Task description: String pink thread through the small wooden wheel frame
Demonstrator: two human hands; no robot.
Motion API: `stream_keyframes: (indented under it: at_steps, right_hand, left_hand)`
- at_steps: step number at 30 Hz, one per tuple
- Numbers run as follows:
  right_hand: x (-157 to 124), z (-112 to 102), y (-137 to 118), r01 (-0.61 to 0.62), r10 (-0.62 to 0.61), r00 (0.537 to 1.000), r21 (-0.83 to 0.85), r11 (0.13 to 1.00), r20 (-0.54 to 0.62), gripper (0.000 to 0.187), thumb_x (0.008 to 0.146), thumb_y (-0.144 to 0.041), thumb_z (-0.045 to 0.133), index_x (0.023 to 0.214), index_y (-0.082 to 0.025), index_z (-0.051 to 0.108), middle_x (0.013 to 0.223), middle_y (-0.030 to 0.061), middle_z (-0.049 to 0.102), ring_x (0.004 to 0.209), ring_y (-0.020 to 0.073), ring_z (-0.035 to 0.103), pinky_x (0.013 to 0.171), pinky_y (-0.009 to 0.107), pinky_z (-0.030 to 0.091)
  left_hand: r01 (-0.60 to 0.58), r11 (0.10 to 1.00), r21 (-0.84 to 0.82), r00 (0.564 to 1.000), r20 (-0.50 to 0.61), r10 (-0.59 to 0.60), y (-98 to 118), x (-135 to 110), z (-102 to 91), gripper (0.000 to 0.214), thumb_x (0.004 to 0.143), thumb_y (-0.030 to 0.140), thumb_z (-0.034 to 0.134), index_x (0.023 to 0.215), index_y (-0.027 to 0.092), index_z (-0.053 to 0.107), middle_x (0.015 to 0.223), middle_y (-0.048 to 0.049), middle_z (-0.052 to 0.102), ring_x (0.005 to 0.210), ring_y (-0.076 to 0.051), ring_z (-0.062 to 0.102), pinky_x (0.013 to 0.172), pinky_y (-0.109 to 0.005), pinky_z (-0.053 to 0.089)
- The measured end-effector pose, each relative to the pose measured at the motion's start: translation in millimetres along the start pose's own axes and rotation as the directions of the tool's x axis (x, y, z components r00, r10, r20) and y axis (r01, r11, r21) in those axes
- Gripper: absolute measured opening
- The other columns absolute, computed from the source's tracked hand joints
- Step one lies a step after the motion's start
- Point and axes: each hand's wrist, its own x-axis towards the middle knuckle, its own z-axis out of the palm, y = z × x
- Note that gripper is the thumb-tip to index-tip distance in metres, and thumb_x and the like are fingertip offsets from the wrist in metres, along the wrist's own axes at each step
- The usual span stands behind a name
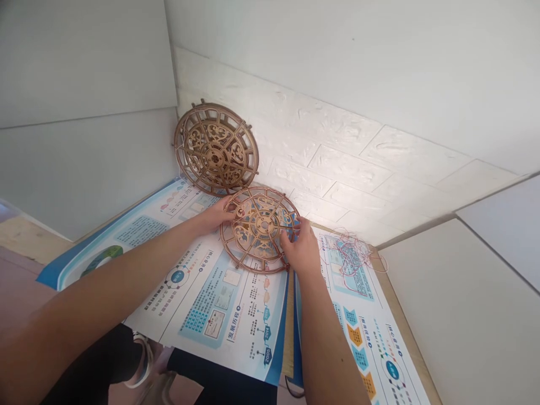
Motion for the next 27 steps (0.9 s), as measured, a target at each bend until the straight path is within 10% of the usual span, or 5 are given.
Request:
stream_keyframes:
  at_steps: [27]
  right_hand:
    - [1.6, 0.8, 4.7, -0.006, 0.008, 0.999, -0.057, 0.998, 0.031, 0.05, 0.085, -0.051, 0.053, 0.123, -0.019, 0.054, 0.1, 0.0102, 0.071, 0.09, 0.0312, 0.065, 0.083, 0.044, 0.046]
  left_hand:
    - [0.017, 1.0, 0.0, 1.0, 0.002, -0.017, -0.3, -0.1, -0.4, 0.058, 0.062, 0.015, 0.081, 0.113, 0.021, 0.052, 0.112, -0.0071, 0.063, 0.101, -0.021, 0.065, 0.082, -0.035, 0.057]
